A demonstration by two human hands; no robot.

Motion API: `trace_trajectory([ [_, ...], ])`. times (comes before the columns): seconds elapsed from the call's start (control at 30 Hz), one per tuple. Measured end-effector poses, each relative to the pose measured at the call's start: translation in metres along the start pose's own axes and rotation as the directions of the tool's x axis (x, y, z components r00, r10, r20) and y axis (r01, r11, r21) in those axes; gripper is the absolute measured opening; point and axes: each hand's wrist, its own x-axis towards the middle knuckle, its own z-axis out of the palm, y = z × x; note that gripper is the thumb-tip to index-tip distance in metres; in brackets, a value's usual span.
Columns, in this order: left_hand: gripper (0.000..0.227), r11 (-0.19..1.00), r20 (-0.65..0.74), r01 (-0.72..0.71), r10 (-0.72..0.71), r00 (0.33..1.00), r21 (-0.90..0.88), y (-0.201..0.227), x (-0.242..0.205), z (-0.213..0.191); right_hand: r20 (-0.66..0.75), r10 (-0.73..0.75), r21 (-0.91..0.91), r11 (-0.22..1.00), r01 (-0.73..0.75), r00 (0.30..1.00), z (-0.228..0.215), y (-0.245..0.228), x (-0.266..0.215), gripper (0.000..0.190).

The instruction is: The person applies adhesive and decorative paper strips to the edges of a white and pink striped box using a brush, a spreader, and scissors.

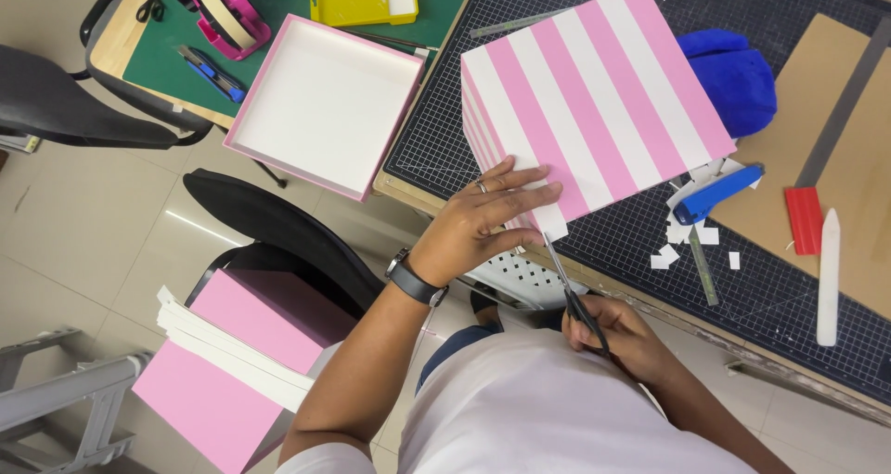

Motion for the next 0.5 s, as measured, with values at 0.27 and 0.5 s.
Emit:
trace_trajectory([
  [0.27, 0.053, 1.000, 0.001, 0.005, -0.005, 1.000, -0.005, -0.0005, 0.0002, 0.0012, -0.009, 0.010, 0.010, 1.000, -0.010, 1.000, 0.0004, -0.0043, -0.0019, 0.025],
  [0.5, 0.055, 1.000, 0.003, 0.016, -0.016, 1.000, -0.016, 0.0011, 0.0001, 0.0010, -0.023, 0.013, 0.025, 1.000, -0.013, 1.000, -0.0001, -0.0077, -0.0049, 0.023],
])
